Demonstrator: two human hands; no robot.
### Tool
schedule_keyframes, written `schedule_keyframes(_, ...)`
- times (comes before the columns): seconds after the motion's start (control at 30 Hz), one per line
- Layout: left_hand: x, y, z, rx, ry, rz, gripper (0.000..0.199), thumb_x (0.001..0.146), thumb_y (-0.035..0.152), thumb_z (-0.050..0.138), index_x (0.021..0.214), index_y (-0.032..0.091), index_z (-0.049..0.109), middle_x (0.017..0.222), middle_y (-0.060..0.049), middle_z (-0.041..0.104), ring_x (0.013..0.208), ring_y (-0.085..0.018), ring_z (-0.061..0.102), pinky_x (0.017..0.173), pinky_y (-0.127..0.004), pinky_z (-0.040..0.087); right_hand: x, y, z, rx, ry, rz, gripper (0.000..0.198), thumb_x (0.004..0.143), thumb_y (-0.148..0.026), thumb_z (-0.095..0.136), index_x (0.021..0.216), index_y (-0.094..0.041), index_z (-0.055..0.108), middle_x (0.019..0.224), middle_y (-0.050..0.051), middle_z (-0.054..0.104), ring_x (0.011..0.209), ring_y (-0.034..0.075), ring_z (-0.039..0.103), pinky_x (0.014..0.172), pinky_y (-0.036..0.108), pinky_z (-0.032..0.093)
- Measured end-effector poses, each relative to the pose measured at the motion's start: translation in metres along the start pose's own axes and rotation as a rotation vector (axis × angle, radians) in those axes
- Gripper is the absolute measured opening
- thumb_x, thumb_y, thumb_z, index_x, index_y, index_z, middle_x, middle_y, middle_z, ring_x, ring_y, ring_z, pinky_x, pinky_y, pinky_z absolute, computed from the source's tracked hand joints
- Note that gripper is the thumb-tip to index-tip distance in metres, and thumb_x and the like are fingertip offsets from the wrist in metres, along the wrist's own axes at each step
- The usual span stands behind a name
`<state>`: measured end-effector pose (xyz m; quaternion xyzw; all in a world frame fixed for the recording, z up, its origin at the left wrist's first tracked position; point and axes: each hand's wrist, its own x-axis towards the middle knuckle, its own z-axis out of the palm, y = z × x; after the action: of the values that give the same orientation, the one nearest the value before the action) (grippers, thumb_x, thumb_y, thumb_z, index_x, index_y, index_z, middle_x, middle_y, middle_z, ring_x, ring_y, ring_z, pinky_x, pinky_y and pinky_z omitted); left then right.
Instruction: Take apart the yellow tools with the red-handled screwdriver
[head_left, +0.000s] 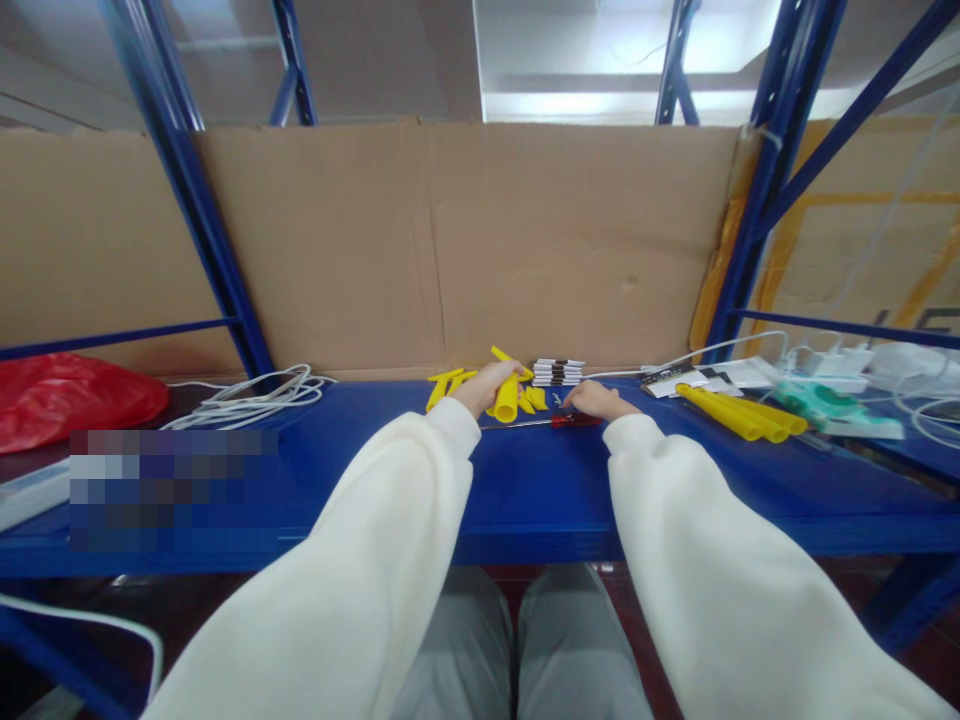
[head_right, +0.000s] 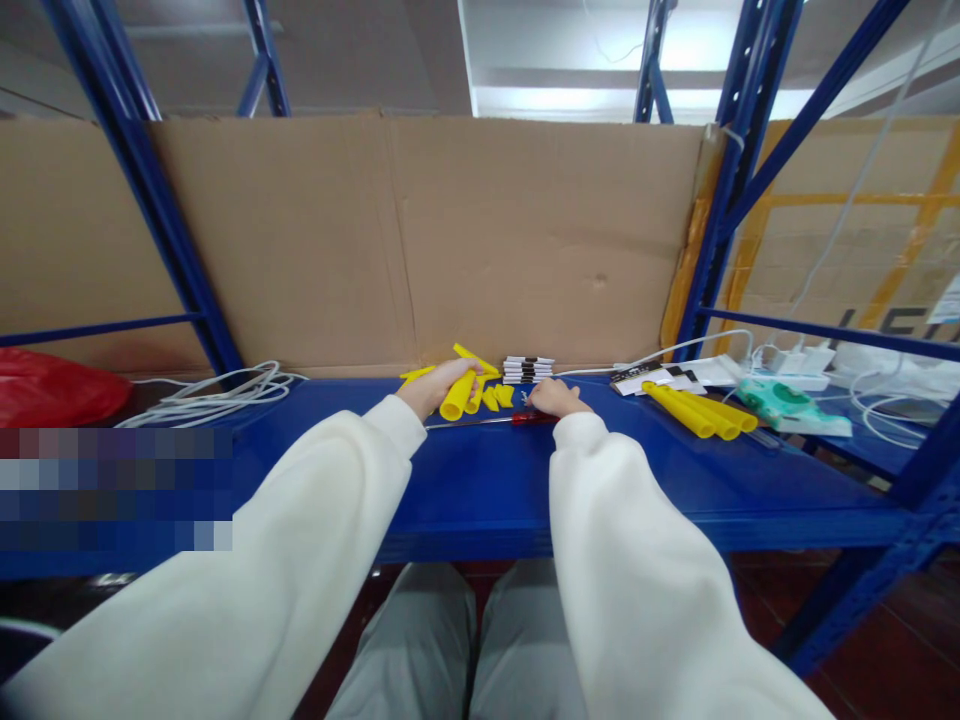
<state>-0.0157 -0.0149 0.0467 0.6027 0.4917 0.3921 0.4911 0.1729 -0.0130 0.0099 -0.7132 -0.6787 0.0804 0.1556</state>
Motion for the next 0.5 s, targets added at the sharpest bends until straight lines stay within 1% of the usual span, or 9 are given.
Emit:
schedule_keyframes(0.1, -0.006, 0.002, -0.024, -0.043, 0.11, -0.052, 0.009, 0.086, 0.015, 0.051, 0.085, 0.015, 0.06, 0.047, 0.003, 0.051, 0.04, -0.011, 0.049, 0.044, -0.021, 0.041, 0.0, -0.002, 0.0, -0.039, -0.022, -0.01, 0.022, 0.083, -0.029, 0.06, 0.092, -0.026, 0.08, 0.13, 0.007, 0.069, 0.132, 0.034, 0.052, 0.11, 0.057, 0.034)
schedule_keyframes(0.23, -0.018, -0.007, -0.05, -0.006, 0.238, 0.015, 0.008, 0.082, 0.012, 0.053, 0.081, 0.014, 0.061, 0.052, 0.002, 0.056, 0.039, -0.01, 0.049, 0.043, -0.021, 0.039, -0.002, -0.005, 0.001, -0.088, -0.029, -0.008, 0.028, 0.088, -0.029, 0.055, 0.101, -0.028, 0.08, 0.137, 0.006, 0.065, 0.134, 0.034, 0.049, 0.11, 0.057, 0.034)
schedule_keyframes(0.3, -0.024, -0.015, -0.058, -0.028, 0.287, 0.026, 0.007, 0.079, 0.011, 0.055, 0.081, 0.015, 0.06, 0.053, 0.002, 0.055, 0.04, -0.011, 0.05, 0.044, -0.022, 0.041, -0.001, -0.005, 0.003, -0.096, -0.022, -0.007, 0.03, 0.089, -0.027, 0.053, 0.103, -0.029, 0.08, 0.139, 0.006, 0.064, 0.135, 0.035, 0.049, 0.11, 0.058, 0.034)
schedule_keyframes(0.4, -0.034, -0.025, -0.065, -0.05, 0.312, 0.045, 0.006, 0.076, 0.011, 0.055, 0.075, 0.016, 0.058, 0.056, 0.002, 0.057, 0.039, -0.01, 0.049, 0.047, -0.023, 0.044, 0.0, -0.003, 0.005, -0.088, -0.005, -0.018, 0.032, 0.089, -0.025, 0.052, 0.102, -0.031, 0.08, 0.137, 0.005, 0.065, 0.134, 0.035, 0.049, 0.109, 0.059, 0.035)
schedule_keyframes(0.5, -0.041, -0.033, -0.068, -0.01, 0.322, 0.079, 0.008, 0.073, 0.009, 0.055, 0.069, 0.016, 0.057, 0.055, 0.002, 0.057, 0.041, -0.01, 0.05, 0.048, -0.022, 0.045, 0.003, 0.001, 0.004, -0.086, 0.044, -0.053, 0.035, 0.088, -0.023, 0.049, 0.1, -0.032, 0.081, 0.134, 0.004, 0.068, 0.131, 0.034, 0.051, 0.108, 0.058, 0.036)
